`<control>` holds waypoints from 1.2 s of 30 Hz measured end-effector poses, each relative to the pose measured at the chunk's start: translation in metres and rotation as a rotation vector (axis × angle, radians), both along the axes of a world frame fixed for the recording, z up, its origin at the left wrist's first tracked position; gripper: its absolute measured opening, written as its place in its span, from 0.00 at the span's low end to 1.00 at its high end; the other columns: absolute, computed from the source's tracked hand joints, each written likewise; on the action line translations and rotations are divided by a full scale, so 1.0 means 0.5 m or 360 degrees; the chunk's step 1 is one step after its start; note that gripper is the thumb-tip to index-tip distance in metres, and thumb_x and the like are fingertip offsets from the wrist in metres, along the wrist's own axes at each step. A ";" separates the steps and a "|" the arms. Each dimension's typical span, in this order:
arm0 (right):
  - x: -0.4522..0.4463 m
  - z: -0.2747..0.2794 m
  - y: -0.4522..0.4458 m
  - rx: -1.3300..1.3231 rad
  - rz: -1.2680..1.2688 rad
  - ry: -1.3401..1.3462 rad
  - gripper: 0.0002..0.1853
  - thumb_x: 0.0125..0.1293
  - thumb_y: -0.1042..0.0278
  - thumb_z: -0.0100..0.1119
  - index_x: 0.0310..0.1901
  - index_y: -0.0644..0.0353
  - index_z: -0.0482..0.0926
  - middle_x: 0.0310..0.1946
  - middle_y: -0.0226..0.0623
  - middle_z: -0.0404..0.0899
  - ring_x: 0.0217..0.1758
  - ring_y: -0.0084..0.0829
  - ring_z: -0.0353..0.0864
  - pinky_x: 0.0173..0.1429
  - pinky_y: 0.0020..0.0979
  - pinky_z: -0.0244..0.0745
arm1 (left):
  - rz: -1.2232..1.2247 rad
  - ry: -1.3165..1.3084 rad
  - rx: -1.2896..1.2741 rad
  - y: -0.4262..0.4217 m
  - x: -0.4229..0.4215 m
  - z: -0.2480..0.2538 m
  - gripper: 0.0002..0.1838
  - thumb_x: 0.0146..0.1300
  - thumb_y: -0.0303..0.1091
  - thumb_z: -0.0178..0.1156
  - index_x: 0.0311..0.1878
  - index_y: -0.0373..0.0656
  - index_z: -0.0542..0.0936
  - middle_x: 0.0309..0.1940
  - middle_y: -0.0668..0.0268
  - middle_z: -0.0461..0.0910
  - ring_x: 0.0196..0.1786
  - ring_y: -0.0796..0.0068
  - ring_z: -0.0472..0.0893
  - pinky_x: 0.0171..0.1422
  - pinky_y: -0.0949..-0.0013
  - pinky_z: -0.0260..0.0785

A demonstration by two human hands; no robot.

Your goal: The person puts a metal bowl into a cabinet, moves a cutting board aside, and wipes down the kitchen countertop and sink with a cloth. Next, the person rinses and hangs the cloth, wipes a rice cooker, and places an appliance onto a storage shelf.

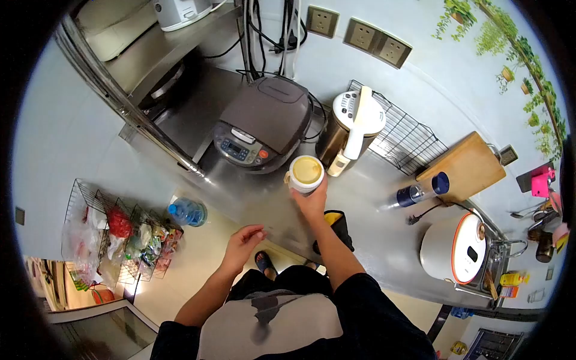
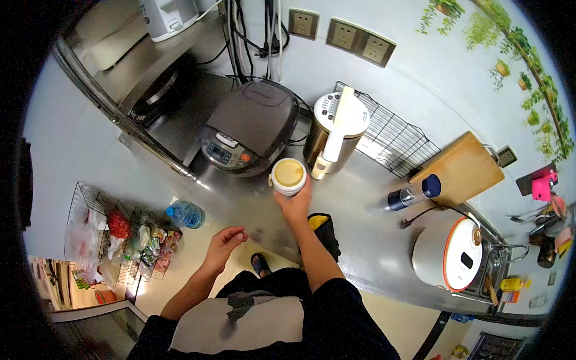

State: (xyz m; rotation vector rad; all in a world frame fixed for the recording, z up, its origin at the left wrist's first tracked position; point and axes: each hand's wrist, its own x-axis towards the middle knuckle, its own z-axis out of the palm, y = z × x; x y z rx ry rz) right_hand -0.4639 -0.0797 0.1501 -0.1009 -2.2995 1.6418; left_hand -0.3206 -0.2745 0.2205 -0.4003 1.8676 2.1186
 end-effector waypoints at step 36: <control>0.138 -0.087 0.485 0.0180 -0.0812 0.0282 0.48 0.46 0.69 0.75 0.66 0.68 0.55 0.64 0.50 0.60 0.67 0.43 0.61 0.72 0.40 0.54 | -0.0085 -0.0012 0.0163 -0.004 -0.033 -0.017 0.14 0.69 0.30 0.55 0.54 0.33 0.75 0.45 0.59 0.80 0.50 0.72 0.79 0.58 0.71 0.69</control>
